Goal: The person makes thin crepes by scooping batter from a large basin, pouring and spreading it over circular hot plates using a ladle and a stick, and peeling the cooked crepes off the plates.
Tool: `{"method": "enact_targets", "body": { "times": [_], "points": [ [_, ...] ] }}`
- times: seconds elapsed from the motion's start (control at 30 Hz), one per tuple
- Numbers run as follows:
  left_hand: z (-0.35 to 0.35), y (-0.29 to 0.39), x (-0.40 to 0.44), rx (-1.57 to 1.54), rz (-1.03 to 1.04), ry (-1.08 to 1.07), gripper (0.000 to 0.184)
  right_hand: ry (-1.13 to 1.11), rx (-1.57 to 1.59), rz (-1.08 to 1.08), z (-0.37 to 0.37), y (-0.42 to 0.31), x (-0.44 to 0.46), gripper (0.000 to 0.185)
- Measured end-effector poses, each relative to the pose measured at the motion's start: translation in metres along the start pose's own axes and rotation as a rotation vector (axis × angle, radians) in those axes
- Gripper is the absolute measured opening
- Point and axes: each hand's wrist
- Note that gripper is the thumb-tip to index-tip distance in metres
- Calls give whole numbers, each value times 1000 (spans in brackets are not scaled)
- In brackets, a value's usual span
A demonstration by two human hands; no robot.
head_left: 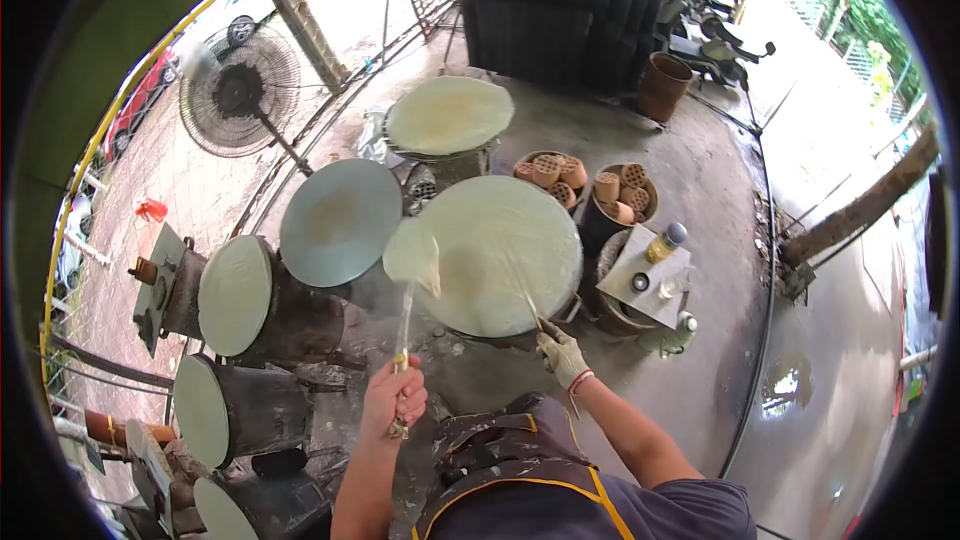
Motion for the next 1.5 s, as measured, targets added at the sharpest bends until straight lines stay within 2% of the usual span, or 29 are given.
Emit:
{"method": "enact_targets", "body": {
  "times": [0.13,0.17,0.23,0.33,0.43,0.53,0.57,0.6,0.67,0.7,0.8,0.83,0.93,0.97,1.07,1.1,1.2,1.23,1.33,1.37,1.47,1.5],
  "points": [
    [-13,85,32,123,222,-14,17,-31,23,-2,85,-22,8,42],
    [-18,106,52,177,281,-17,16,-64,56,-56,109,-27,10,43],
    [-37,141,102,301,373,-29,16,-48,87,-32,159,-34,13,42],
    [-76,178,205,488,427,9,16,33,204,-21,241,-36,23,42],
    [-108,201,285,718,378,-49,27,203,260,-16,327,-19,39,38],
    [-140,203,349,1027,517,19,30,324,190,-349,393,16,67,34],
    [-151,204,363,1201,796,27,34,396,-32,-383,398,32,79,34],
    [-157,211,368,1272,762,41,34,468,-256,-407,403,48,91,35],
    [-164,228,378,1411,699,78,35,567,-629,-338,417,-3,44,37],
    [-165,239,381,1440,742,80,34,566,-601,-266,422,-8,46,37],
    [-173,269,383,1503,813,93,32,545,-669,-289,456,-26,58,35],
    [-176,278,386,1503,807,103,31,464,-461,-325,464,-26,73,35],
    [-179,306,381,1545,817,127,28,335,-41,-85,467,-38,82,34],
    [-186,312,381,1569,829,134,28,405,34,-249,465,-36,68,33],
    [-213,314,396,1617,910,140,29,640,-118,-302,484,-8,63,30],
    [-218,314,402,1635,950,133,29,647,-437,-369,499,-20,54,29],
    [-222,318,398,1596,983,157,30,258,-97,84,510,-34,89,35],
    [-225,324,391,1606,957,183,30,276,-116,-64,508,-57,66,34],
    [-227,342,380,1618,919,244,33,588,-41,-379,491,-6,87,32],
    [-233,345,378,1629,915,250,35,638,-58,-254,496,19,110,34],
    [-249,340,381,1656,967,281,42,362,-532,-459,523,-33,86,34],
    [-253,340,383,1662,998,297,44,231,-207,-55,531,-57,76,36]
  ]
}}
Point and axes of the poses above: each hand's wrist, its own x-axis towards the middle knuckle, its own z-axis out of the palm, y = z × x, and after that the axes turned 15 degrees about y, right-handed
